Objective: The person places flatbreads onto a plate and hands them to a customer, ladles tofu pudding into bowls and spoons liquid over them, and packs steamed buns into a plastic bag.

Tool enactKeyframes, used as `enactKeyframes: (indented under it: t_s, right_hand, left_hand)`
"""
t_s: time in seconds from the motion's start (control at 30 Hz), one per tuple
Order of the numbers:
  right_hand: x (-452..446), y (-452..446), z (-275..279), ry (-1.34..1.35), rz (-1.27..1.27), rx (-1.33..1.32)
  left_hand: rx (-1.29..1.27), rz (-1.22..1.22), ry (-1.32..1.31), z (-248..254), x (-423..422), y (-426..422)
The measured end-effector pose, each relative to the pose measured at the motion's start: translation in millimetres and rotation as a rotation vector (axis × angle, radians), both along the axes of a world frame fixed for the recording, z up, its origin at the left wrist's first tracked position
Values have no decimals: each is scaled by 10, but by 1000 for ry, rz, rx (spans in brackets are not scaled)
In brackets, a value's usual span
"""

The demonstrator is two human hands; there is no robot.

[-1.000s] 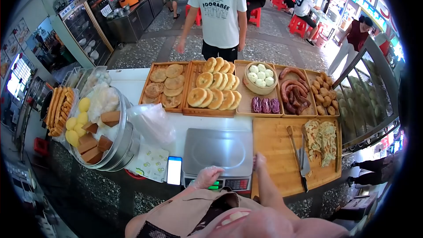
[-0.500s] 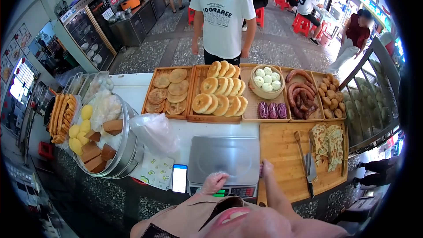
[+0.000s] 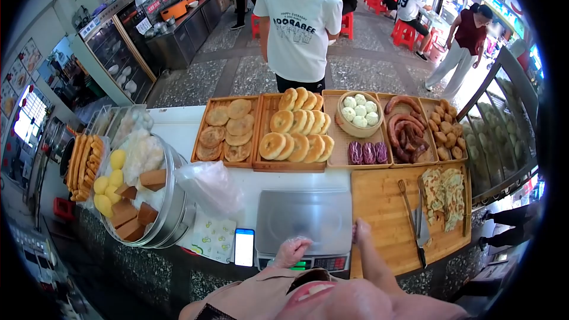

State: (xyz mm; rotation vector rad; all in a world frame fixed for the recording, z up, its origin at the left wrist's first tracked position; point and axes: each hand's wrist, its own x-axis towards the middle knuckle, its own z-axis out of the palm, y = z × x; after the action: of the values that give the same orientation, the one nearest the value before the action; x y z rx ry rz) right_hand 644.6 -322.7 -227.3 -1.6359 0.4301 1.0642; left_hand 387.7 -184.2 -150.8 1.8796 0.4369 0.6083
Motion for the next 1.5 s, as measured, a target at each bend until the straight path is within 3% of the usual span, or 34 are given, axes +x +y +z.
enactKeyframes:
  t_s: [0.47,1.37,1.5]
  right_hand:
    - [-40,-17,16,22,-36,12]
    - [48,-41,-121,96,-26,14]
    - [9,-13,1,42,-4,-26]
  left_hand:
    - [-123,39,23,73,61,-15]
    - [-40,82,-7,131,109,19]
    - [-135,92,11,124,106,16]
